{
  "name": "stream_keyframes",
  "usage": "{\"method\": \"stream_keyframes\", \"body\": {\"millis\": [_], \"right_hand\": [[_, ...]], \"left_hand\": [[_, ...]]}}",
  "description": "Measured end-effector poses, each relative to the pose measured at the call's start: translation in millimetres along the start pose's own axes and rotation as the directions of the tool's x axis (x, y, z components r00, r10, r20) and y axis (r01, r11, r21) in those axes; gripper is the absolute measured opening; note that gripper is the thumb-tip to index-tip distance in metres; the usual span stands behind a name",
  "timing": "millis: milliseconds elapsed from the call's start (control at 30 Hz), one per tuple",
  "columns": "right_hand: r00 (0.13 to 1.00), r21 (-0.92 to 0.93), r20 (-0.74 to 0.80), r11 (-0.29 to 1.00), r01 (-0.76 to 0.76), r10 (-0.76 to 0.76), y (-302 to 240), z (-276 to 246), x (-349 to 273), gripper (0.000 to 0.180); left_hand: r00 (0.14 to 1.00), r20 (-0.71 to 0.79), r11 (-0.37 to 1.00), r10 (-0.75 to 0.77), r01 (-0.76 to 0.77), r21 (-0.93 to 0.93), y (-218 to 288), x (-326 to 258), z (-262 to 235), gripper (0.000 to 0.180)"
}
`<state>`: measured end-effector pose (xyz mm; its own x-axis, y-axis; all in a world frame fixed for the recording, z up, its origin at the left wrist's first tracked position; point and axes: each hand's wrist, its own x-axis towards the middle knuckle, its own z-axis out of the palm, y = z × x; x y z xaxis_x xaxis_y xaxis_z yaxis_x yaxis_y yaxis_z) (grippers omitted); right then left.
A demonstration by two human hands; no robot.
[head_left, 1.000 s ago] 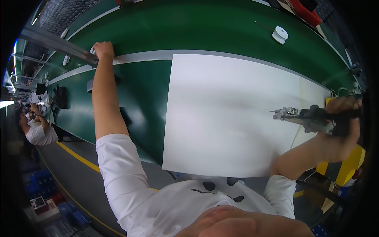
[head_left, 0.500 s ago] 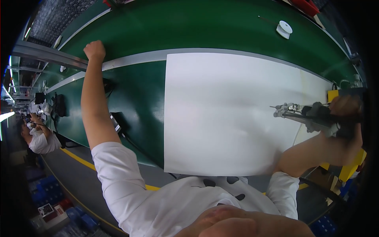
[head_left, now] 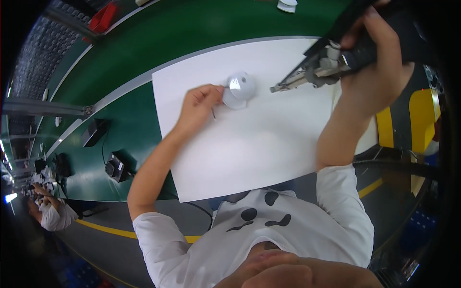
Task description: The person solders wires and small components onto a circular LED board using a soldering iron.
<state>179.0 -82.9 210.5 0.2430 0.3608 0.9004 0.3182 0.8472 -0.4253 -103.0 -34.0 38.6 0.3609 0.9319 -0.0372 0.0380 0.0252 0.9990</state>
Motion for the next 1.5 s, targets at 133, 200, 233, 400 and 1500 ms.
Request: {"method": "stream_keyframes", "body": {"millis": [133,200,233,400,1500], "right_hand": [[0.96,0.042,-0.086,0.963,-0.265,0.268,-28.6,36.4,7.1,0.015],[0.916,-0.026,-0.17,0.928,-0.372,0.363,-48.5,47.3,4.0,0.016],[0.915,-0.032,-0.176,0.927,-0.373,0.363,-43.2,43.9,4.0,0.016],[0.942,0.042,-0.129,0.951,-0.306,0.309,-31.8,43.5,-0.3,0.019],[0.914,-0.022,-0.127,0.92,-0.392,0.386,-34.9,73.2,-9.7,0.021]], "left_hand": [[0.864,0.168,0.508,0.474,-0.424,0.749,17.8,-16.7,22.1,0.013],[0.687,0.337,0.009,0.644,-0.447,0.895,23.9,-22.3,24.6,0.018],[0.681,0.371,0.087,0.632,-0.537,0.839,26.8,-24.3,27.8,0.029],[0.594,0.544,0.115,0.592,-0.731,0.673,-2.3,-23.2,57.7,0.055],[0.534,0.561,-0.03,0.633,-0.707,0.707,-21.8,-19.1,55.8,0.036]]}}
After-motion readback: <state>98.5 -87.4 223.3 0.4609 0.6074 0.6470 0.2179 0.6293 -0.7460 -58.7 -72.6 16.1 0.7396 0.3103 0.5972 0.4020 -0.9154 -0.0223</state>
